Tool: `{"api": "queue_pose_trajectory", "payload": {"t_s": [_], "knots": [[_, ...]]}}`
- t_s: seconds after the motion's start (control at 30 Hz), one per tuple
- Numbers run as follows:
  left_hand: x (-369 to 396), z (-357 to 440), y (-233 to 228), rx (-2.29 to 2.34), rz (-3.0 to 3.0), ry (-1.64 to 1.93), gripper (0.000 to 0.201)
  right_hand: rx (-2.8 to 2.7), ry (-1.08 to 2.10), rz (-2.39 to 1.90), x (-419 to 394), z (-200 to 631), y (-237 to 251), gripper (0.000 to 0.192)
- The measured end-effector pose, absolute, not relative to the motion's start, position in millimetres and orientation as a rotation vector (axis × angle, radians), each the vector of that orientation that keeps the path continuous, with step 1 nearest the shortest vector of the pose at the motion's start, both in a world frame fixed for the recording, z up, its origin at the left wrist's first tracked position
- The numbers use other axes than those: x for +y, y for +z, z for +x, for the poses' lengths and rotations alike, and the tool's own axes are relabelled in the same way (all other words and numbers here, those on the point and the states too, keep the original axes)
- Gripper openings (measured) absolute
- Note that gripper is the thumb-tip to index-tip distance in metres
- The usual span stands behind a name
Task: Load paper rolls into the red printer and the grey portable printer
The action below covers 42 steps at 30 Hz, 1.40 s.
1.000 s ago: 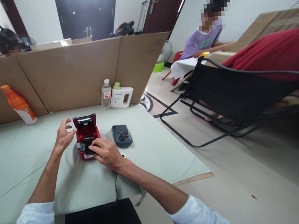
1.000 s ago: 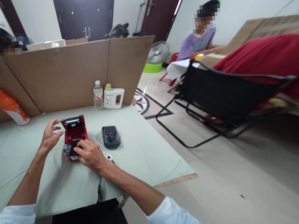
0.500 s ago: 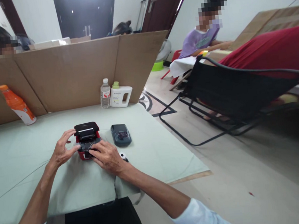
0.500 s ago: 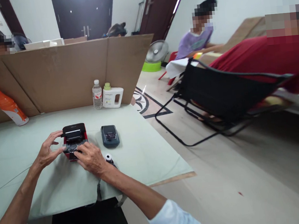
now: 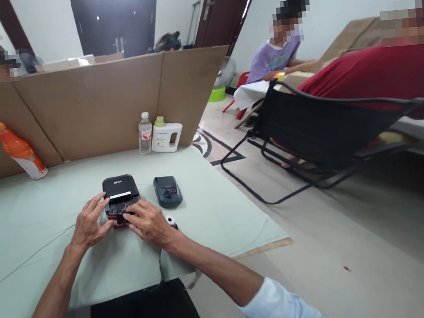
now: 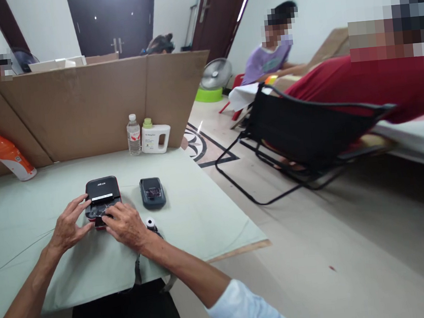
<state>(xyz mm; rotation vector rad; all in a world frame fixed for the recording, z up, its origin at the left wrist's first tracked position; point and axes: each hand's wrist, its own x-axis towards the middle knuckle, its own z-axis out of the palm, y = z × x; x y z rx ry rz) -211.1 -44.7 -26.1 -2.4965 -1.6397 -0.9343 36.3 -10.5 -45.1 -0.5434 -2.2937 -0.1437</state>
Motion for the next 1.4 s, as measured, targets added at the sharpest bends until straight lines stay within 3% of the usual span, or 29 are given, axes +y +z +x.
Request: {"api": "queue_pose_trajectory", "payload": {"t_s": [0.23,0.47,0.87,1.4], "knots": [[-45.6,-210.9,-36.4,-1.623,-2.443,-0.898,0.059,-2.330,-0.036,-0.562,-9.9,35.9,-44.1,0.016],[-46.4,-212.5,-42.6,-1.661,-2.374,-0.867,0.059,-2.308,0.078,-0.747,-1.1,44.1,-39.9,0.055],[-48.6,-207.8,-44.7,-1.768,-2.357,-0.860,0.056,-2.378,0.149,-0.838,0.8,41.9,-44.1,0.061],[-49.1,-203.8,-40.6,-1.841,-2.336,-0.753,0.065,-2.393,0.146,-0.866,0.3,45.7,-51.1,0.070]]}}
